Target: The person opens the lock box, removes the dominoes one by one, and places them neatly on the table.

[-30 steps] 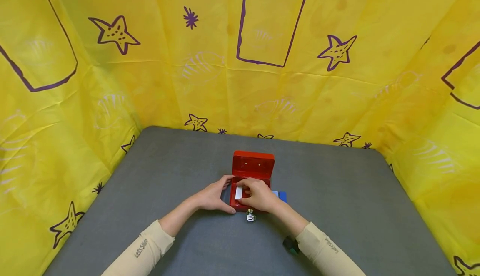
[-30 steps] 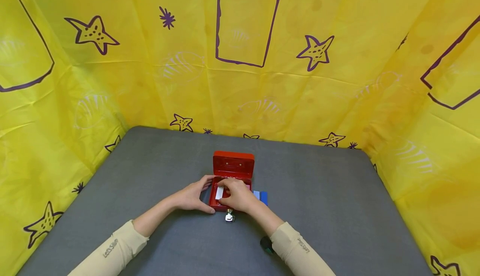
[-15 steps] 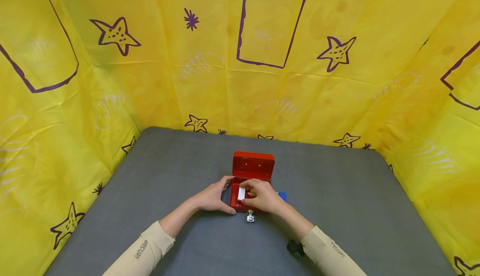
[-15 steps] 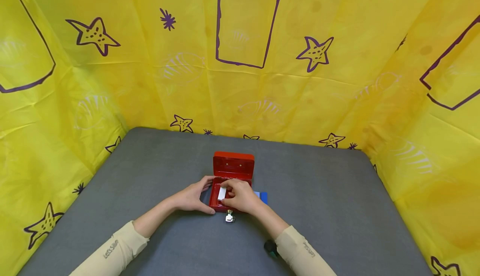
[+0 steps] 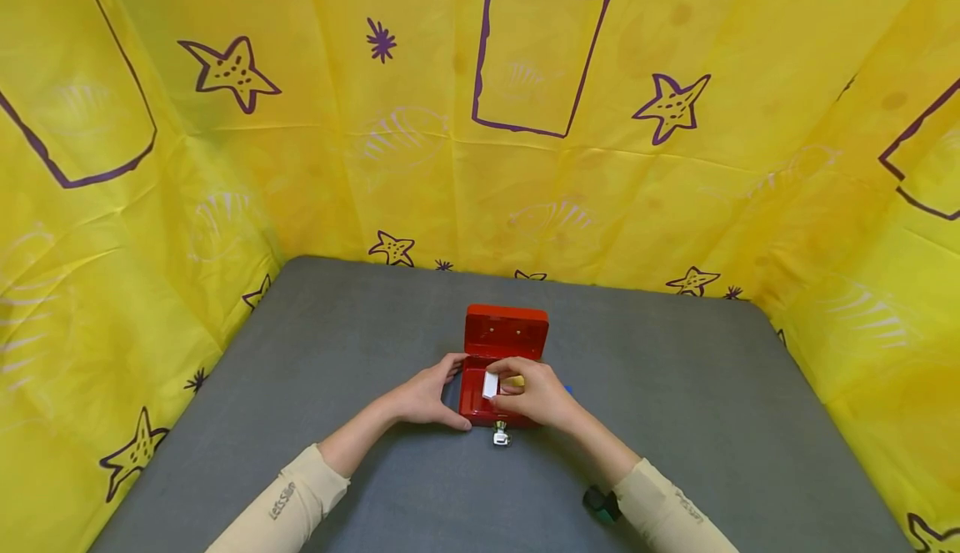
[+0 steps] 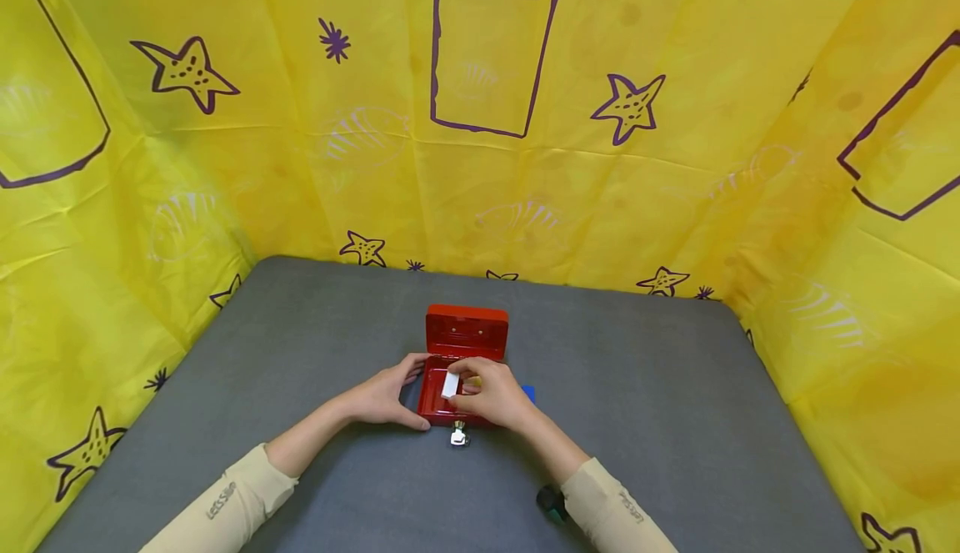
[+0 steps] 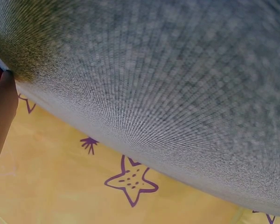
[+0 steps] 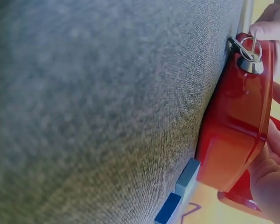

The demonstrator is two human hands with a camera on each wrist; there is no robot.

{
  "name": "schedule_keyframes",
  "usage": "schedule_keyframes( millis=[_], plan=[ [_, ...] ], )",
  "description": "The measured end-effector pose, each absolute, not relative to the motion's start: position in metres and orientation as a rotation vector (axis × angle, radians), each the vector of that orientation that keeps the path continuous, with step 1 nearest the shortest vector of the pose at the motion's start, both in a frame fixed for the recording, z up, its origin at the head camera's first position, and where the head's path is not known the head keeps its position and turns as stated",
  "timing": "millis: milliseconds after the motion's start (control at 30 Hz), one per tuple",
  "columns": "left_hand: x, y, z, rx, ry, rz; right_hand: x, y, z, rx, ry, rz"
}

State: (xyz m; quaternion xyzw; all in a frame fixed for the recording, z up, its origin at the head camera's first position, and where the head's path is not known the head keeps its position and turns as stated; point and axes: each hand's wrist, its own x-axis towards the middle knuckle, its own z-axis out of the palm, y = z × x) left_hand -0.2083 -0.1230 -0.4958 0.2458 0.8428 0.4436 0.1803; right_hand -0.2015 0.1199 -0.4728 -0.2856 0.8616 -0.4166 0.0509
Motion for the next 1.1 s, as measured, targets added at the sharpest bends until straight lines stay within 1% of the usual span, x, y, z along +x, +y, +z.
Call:
schedule_keyframes(
  millis=[300, 700, 1100],
  plan=[
    [-0.208, -0.122, -0.496, 0.659, 2.387, 1.230, -0.201, 0.128, -0.473, -0.746, 2.538, -1.364],
    [-0.207, -0.122, -0.494, 0.636, 2.385, 1.233, -0.200, 0.140, -0.476, -0.660, 2.527, -1.448],
    [-0.207, -0.121, -0.493, 0.644, 2.392, 1.230, -0.196, 0.153, -0.468, -0.590, 2.534, -1.500]
  ],
)
